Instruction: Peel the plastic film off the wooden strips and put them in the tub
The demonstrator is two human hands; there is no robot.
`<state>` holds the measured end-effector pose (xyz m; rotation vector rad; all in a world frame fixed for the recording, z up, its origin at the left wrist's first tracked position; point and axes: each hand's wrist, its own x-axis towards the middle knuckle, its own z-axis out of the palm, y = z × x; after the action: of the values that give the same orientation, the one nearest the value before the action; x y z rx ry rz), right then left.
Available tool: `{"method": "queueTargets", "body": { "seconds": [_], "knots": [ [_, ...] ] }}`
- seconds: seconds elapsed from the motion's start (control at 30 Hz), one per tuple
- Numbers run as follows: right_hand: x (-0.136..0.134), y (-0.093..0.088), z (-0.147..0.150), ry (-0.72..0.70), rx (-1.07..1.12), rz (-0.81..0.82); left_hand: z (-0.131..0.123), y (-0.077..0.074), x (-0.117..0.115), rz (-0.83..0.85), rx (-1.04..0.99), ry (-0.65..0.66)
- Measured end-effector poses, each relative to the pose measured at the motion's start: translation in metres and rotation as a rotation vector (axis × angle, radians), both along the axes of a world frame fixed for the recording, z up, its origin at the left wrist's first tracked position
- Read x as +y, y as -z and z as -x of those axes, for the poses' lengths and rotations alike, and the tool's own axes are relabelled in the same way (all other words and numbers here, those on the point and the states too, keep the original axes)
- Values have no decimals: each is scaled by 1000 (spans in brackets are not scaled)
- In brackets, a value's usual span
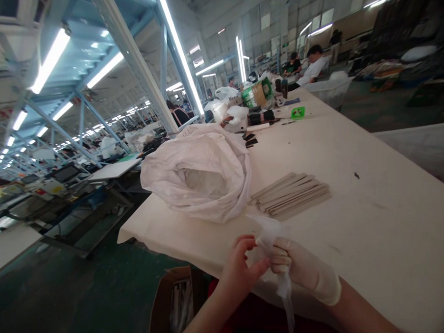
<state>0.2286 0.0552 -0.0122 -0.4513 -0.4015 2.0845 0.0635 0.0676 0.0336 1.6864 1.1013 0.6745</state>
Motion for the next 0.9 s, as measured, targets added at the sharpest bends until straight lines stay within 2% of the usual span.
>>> {"method": "queueTargets", "body": {
  "seconds": [0.07,0.1,0.13,0.2,0.3,0.37,0.4,0.5,0.6,0.67,0.77,0.83,0.9],
  "knots": [
    [-6,1,-2,15,-61,67,-4,-6,2,-90,15,21],
    [-8,0,-3,10,-72,98,-5,-9,3,-68,-13,15],
    [-11,0,-4,-14,-71,117,-5,-11,5,1,-64,0],
    [-18,0,-6,-100,-17,133,-4,-16,10,243,-241,-40],
    [-29,6,-6,-234,193,117,0,-30,21,623,-588,-89],
    [-37,12,-7,-281,354,108,4,-40,30,743,-747,-143],
    [-40,14,-7,-275,427,117,6,-44,34,749,-790,-180],
    [-46,18,-10,-175,579,161,7,-47,41,587,-781,-292],
    [-46,17,-10,-54,587,197,-5,-33,36,336,-544,-301],
    [-45,16,-7,5,554,253,-17,-20,26,207,-292,-214],
    [-45,16,3,90,419,311,-32,-6,7,28,63,-11],
    [-46,15,9,158,251,267,-38,-4,-7,-48,194,88],
    [-47,13,13,236,91,172,-40,-5,-19,-56,222,153]
  ]
}}
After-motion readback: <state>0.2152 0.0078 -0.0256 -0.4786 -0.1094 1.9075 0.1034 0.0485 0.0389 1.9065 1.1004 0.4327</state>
